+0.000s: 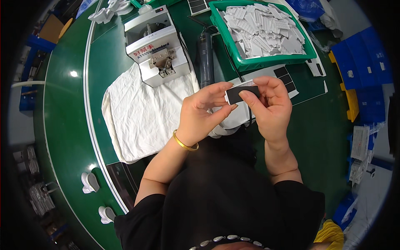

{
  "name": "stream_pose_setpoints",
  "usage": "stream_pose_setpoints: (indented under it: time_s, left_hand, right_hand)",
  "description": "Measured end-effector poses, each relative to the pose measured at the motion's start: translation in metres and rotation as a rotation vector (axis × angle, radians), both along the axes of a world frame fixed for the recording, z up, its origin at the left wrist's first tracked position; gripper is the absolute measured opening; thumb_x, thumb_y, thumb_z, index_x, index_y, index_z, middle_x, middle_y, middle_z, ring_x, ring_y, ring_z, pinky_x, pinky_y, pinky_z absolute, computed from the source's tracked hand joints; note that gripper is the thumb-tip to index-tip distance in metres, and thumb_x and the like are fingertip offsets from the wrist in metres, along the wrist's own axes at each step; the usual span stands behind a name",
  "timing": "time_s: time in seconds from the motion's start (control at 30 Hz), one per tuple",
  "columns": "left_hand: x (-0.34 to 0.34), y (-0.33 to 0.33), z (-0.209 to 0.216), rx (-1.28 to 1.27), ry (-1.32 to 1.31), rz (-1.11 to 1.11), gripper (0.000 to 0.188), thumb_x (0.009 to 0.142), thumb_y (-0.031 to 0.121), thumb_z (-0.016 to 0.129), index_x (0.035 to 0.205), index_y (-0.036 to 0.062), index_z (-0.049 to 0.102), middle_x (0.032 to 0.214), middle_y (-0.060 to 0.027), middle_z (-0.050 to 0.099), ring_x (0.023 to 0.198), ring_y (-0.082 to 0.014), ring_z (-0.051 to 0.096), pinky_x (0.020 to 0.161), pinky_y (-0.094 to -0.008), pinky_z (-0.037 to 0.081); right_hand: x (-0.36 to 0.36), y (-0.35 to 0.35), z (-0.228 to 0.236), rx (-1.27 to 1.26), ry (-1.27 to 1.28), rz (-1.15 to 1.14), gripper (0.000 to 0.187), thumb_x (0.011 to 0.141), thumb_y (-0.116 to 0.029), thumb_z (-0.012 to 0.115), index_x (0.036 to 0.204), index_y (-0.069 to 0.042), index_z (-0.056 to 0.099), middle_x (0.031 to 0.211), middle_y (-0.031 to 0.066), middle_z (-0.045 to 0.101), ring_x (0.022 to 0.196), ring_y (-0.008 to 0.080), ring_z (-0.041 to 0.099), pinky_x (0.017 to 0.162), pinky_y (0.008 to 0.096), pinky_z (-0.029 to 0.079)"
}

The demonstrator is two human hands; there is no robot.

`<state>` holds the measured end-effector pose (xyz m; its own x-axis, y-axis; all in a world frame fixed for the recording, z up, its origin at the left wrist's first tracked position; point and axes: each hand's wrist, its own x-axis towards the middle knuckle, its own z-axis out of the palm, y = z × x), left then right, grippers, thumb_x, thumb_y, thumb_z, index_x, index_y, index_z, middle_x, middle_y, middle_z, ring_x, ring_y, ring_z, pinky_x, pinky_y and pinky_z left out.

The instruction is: Assembling miniature toy toilets by driving screws and applying adhesive pads.

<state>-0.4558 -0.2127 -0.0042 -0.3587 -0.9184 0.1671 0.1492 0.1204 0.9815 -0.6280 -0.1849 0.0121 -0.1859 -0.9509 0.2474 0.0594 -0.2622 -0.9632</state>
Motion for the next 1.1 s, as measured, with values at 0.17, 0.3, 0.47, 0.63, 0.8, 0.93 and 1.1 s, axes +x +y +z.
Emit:
stream_pose_setpoints:
  time_s: [0.17,0.3,0.47,0.63,0.8,0.93,1.1]
  left_hand:
    - [-0.003,0.000,-0.002,-0.028,0.009,0.040,0.039,0.082,-0.006,0.072,0.120,-0.0035,0.061,0.110,-0.0094,0.069,0.094,-0.0137,0.068,0.083,-0.0276,0.056]
    - [-0.007,0.000,-0.013,-0.034,-0.031,0.264,0.025,0.084,-0.002,0.071,0.109,-0.0007,0.068,0.098,-0.0055,0.072,0.083,-0.0086,0.068,0.072,-0.0219,0.053]
    - [-0.014,-0.001,-0.016,-0.162,-0.041,0.380,0.021,0.084,-0.002,0.072,0.105,0.0003,0.069,0.086,-0.0025,0.071,0.074,-0.0050,0.064,0.065,-0.0192,0.049]
    - [-0.014,0.000,-0.016,-0.151,0.004,0.377,0.022,0.084,-0.002,0.072,0.105,0.0003,0.069,0.080,-0.0008,0.068,0.067,-0.0027,0.060,0.061,-0.0171,0.046]
    - [-0.013,0.001,-0.018,-0.159,-0.021,0.340,0.022,0.084,-0.003,0.072,0.105,0.0002,0.069,0.079,0.0000,0.068,0.065,-0.0024,0.059,0.059,-0.0165,0.044]
    - [-0.012,0.001,-0.017,-0.162,-0.027,0.338,0.023,0.083,-0.002,0.072,0.106,0.0002,0.069,0.080,-0.0009,0.069,0.066,-0.0029,0.061,0.059,-0.0168,0.045]
    - [0.000,-0.002,-0.014,-0.059,0.038,0.224,0.018,0.087,0.001,0.071,0.105,-0.0020,0.067,0.087,-0.0038,0.071,0.070,-0.0054,0.064,0.063,-0.0197,0.050]
  right_hand:
    - [-0.001,0.003,-0.009,0.025,0.216,-0.082,0.034,0.082,0.009,0.071,0.111,0.001,0.055,0.094,0.0058,0.068,0.081,0.0065,0.061,0.070,0.0180,0.047]
    - [0.002,0.001,-0.005,-0.054,0.352,-0.111,0.032,0.080,0.007,0.073,0.109,0.002,0.060,0.094,0.0059,0.069,0.082,0.0076,0.062,0.071,0.0201,0.049]
    - [-0.003,-0.008,-0.003,-0.370,0.621,-0.205,0.015,0.080,0.003,0.075,0.092,0.002,0.067,0.089,0.0038,0.069,0.079,0.0096,0.062,0.071,0.0230,0.050]
    - [0.000,-0.004,-0.010,-0.111,0.416,-0.242,0.017,0.080,0.005,0.075,0.093,0.001,0.066,0.085,0.0022,0.067,0.077,0.0087,0.062,0.069,0.0218,0.050]
    - [0.000,-0.013,-0.015,-0.009,-0.010,-0.206,0.025,0.080,0.008,0.073,0.098,0.000,0.057,0.084,0.0040,0.066,0.075,0.0080,0.062,0.066,0.0203,0.050]
    - [-0.002,-0.017,-0.017,0.001,-0.009,-0.195,0.028,0.080,0.009,0.073,0.095,-0.002,0.052,0.082,0.0046,0.065,0.074,0.0080,0.061,0.066,0.0196,0.049]
    - [-0.015,-0.023,-0.012,0.112,0.249,-0.230,0.020,0.082,0.005,0.072,0.090,-0.002,0.056,0.081,0.0020,0.063,0.069,0.0063,0.057,0.062,0.0185,0.045]
